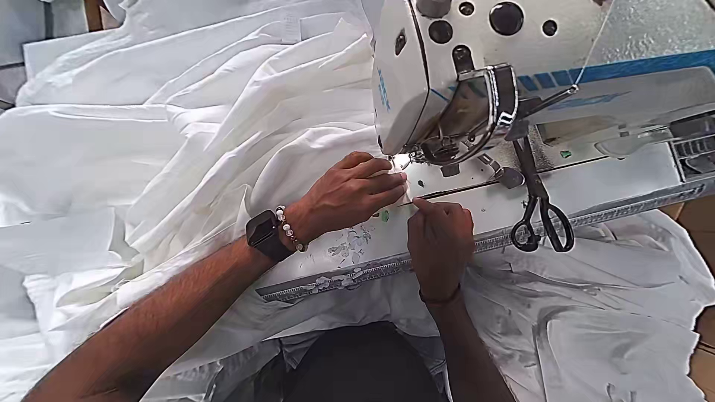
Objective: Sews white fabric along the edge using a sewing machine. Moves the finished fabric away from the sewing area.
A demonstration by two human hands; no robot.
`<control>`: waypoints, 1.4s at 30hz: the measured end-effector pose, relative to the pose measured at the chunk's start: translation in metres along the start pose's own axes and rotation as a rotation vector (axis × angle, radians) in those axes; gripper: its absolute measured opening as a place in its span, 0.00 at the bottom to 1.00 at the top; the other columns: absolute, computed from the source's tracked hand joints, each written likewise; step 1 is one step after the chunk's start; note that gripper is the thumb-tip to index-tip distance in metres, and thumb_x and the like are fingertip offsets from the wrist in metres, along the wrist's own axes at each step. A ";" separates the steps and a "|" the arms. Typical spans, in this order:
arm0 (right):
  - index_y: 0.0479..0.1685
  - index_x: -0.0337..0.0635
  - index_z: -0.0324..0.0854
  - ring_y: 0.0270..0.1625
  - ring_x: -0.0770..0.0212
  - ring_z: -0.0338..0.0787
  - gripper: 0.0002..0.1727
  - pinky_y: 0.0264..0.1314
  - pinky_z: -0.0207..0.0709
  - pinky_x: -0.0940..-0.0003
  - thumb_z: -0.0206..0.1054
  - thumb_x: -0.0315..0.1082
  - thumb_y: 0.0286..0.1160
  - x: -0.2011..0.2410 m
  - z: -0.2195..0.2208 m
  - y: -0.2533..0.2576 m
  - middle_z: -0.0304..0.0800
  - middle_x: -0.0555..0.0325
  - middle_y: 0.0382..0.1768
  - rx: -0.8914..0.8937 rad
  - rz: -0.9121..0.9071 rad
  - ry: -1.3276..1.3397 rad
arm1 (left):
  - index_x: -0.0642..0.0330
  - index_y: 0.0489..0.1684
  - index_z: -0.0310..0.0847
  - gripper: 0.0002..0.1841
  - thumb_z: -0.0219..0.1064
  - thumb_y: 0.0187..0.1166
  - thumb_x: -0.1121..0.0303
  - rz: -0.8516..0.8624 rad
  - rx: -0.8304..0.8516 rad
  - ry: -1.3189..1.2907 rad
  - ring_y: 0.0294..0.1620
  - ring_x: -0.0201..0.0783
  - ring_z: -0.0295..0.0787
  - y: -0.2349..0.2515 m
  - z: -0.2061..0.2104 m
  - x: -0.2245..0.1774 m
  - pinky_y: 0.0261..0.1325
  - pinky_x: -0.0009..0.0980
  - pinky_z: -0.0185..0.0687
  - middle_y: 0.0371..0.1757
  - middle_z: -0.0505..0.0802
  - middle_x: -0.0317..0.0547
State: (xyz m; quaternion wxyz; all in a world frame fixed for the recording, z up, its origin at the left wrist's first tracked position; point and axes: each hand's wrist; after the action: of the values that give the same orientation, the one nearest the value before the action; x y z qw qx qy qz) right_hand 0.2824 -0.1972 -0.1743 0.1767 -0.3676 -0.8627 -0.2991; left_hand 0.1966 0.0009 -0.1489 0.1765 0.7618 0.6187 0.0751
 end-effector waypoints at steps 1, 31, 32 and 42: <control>0.48 0.52 0.96 0.44 0.59 0.87 0.11 0.46 0.77 0.61 0.67 0.37 0.75 0.000 -0.001 0.002 0.91 0.59 0.38 -0.013 0.049 0.031 | 0.46 0.63 0.92 0.16 0.61 0.85 0.67 -0.011 0.018 0.010 0.71 0.46 0.84 -0.002 -0.001 -0.001 0.74 0.44 0.72 0.69 0.92 0.38; 0.44 0.53 0.95 0.52 0.58 0.90 0.11 0.51 0.79 0.57 0.67 0.33 0.72 0.000 -0.011 0.002 0.95 0.61 0.49 0.094 -0.069 0.043 | 0.40 0.67 0.90 0.19 0.59 0.88 0.51 0.004 0.001 0.089 0.76 0.48 0.77 -0.015 0.001 0.001 0.78 0.47 0.63 0.72 0.89 0.39; 0.48 0.51 0.94 0.49 0.57 0.90 0.11 0.49 0.80 0.57 0.68 0.34 0.73 -0.003 -0.012 0.004 0.95 0.60 0.49 0.090 -0.067 0.041 | 0.44 0.63 0.93 0.16 0.62 0.86 0.55 -0.005 -0.026 0.086 0.73 0.49 0.79 -0.012 0.000 -0.003 0.76 0.48 0.64 0.67 0.92 0.40; 0.49 0.61 0.95 0.66 0.64 0.85 0.11 0.64 0.67 0.54 0.65 0.38 0.85 -0.014 0.001 0.023 0.94 0.75 0.61 0.137 -0.277 0.084 | 0.40 0.64 0.91 0.21 0.52 0.86 0.52 -0.428 0.001 -0.115 0.77 0.49 0.73 -0.012 0.006 -0.017 0.75 0.51 0.63 0.71 0.87 0.40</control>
State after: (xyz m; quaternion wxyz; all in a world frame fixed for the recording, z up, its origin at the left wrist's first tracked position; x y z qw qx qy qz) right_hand 0.3089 -0.1908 -0.1736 0.1945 -0.2194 -0.9153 -0.2762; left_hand 0.1839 -0.0145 -0.1570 0.2231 0.6162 0.7552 -0.0081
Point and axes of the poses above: each hand's wrist, its own y-axis towards the middle knuckle, its own z-axis out of the palm, x = y × z
